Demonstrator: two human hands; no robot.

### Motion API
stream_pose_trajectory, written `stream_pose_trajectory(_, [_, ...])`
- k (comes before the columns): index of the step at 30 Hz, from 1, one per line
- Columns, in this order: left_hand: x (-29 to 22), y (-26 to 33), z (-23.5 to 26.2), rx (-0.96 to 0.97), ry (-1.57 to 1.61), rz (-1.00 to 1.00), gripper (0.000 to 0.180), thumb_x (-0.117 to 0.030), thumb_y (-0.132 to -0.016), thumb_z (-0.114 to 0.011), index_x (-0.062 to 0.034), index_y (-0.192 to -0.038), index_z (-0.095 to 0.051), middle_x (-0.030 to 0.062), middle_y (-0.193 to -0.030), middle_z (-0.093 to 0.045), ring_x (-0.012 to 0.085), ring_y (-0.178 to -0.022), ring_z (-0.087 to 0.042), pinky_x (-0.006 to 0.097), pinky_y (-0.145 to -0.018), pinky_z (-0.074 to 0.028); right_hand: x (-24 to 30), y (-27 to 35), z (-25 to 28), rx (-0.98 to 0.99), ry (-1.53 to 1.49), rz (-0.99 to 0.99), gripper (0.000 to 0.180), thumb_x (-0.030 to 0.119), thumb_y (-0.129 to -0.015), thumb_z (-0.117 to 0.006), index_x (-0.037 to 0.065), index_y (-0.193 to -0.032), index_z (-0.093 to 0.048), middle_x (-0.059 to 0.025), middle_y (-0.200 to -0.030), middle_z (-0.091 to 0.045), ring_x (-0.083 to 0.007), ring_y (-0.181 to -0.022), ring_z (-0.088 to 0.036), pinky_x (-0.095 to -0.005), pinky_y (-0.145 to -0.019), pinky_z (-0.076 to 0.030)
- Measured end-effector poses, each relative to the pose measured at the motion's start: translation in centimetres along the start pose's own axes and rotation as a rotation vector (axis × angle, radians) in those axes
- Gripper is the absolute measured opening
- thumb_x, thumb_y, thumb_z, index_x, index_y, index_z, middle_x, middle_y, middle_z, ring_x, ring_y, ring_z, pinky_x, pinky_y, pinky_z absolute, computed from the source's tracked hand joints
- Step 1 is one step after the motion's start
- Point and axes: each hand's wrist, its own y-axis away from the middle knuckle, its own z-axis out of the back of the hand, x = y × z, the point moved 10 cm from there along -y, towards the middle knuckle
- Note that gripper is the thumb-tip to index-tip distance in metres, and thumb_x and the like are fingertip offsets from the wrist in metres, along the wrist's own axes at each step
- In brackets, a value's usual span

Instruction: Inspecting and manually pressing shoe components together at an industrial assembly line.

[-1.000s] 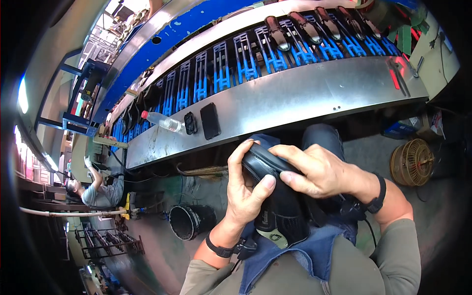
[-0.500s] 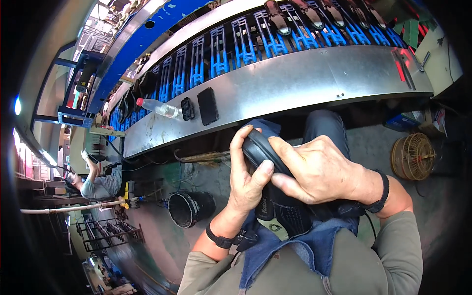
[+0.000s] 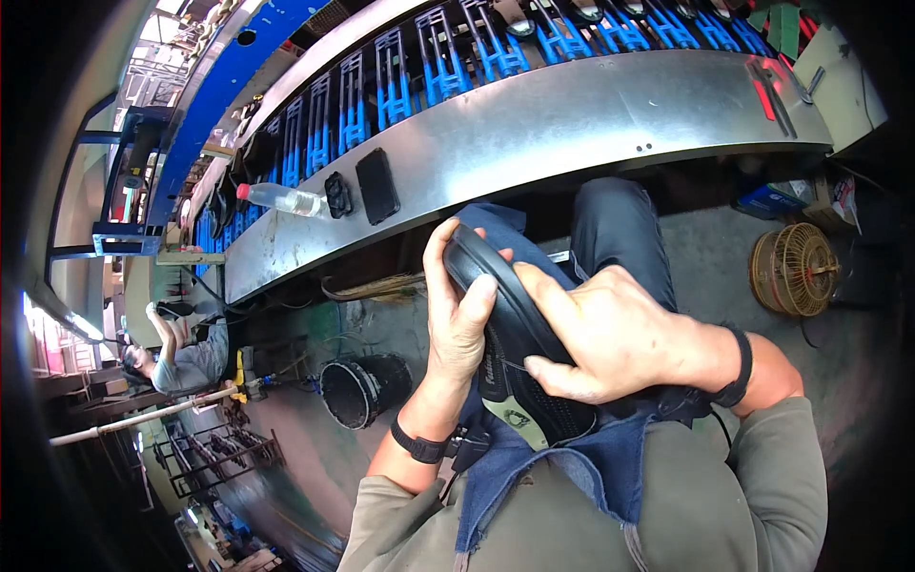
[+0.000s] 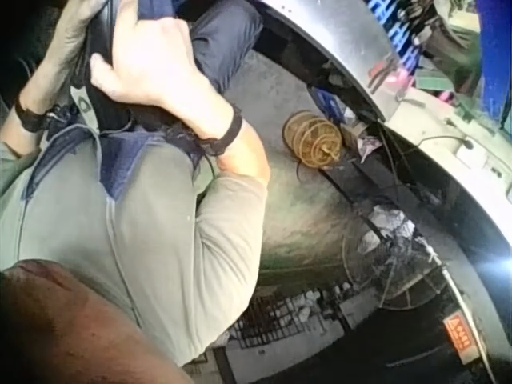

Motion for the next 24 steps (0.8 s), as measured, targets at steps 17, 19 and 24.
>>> stream_pose_trajectory(17, [10.0,-2.6,0.0,0.125,0.312,0.609,0.061,-0.055,-0.102,-0.045,-0.0043,-0.131,-0.060,0.0156,-0.117,-0.068,0.0260,-0.100,-0.068,0.040,-0.088,-0.058,4.0,2.4,1.6,-0.426,0.032,0.530,0.064,0.004,-0.071,-0.074,0.013,-0.133,-0.060,-0.0241,-0.144,-0.046,-0.0423,-0.133,-0.047,-0.0531,-0.109,-0.040])
stream_pose_trajectory(19, [8.4,-1.2,3.2,0.523,-0.783,0.592,0.046,-0.039,-0.105,-0.043,-0.0055,-0.131,-0.061,0.0102,-0.114,-0.066,0.0187,-0.102,-0.063,0.033,-0.086,-0.050,2.5,-0.1,5.3,-0.489,-0.175,0.149,0.059,-0.003,-0.076,-0.071,0.004,-0.133,-0.057,-0.0202,-0.143,-0.046,-0.0343,-0.126,-0.053,-0.0460,-0.108,-0.042])
stream_pose_trajectory(24, [5.7,-4.2,1.5,0.018,0.120,-0.166,0.048,-0.033,-0.110,-0.039,0.0049,-0.135,-0.055,0.0133,-0.131,-0.060,0.0208,-0.116,-0.057,0.035,-0.102,-0.042,-16.2,-2.9,-3.2,-0.291,-0.862,-0.544,0.037,0.022,-0.097,-0.067,0.004,-0.129,-0.064,-0.0024,-0.113,-0.066,-0.0141,-0.111,-0.060,-0.0323,-0.097,-0.048])
